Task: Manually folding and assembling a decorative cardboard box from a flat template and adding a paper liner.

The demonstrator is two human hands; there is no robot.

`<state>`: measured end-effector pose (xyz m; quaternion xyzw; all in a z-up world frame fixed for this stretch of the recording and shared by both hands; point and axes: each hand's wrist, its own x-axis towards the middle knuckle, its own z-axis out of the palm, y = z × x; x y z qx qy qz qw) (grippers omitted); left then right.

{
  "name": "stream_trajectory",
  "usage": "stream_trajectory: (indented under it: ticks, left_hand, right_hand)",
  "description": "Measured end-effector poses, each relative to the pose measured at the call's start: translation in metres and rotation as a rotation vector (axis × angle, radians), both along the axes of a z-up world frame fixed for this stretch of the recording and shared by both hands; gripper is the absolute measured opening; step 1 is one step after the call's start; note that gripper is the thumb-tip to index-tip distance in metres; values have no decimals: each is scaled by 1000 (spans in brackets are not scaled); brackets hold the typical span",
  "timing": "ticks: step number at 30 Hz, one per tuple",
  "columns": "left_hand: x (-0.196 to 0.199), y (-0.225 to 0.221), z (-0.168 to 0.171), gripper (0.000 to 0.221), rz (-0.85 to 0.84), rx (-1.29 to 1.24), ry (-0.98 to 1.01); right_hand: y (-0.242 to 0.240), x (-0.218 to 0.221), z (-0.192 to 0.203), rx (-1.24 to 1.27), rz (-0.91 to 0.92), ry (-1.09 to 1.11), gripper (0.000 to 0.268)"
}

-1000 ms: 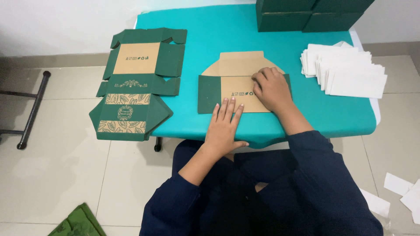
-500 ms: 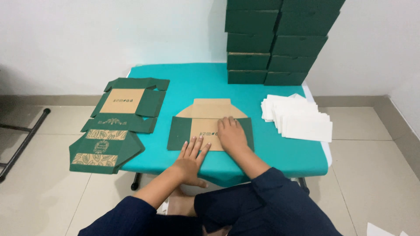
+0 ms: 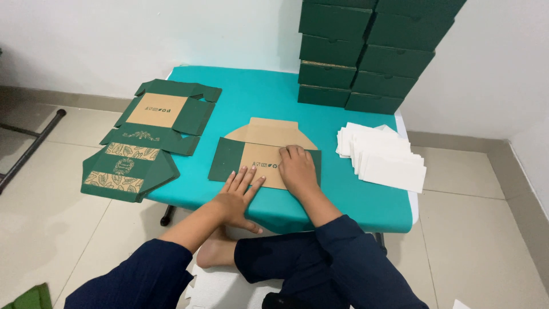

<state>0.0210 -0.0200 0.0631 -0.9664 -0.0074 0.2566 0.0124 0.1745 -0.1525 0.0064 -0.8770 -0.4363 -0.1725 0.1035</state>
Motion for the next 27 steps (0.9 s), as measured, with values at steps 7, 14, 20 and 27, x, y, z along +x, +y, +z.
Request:
stream_trajectory:
  ticks: [7, 14, 20, 27]
  left_hand:
    - [0, 2, 9, 128, -16, -19, 9]
    - [-4, 17, -37, 133, -136, -137, -287]
    - [-6, 25, -71, 180, -321, 355, -977]
    - [-9, 13, -40, 128, -141, -223, -730]
  right_hand:
    - [-3, -2, 26, -13, -11, 146, 33]
    - [0, -8, 26, 290, 38, 8, 33]
    - [2, -7, 29, 276, 23, 42, 34]
    - [6, -3, 26, 243, -6, 31, 34]
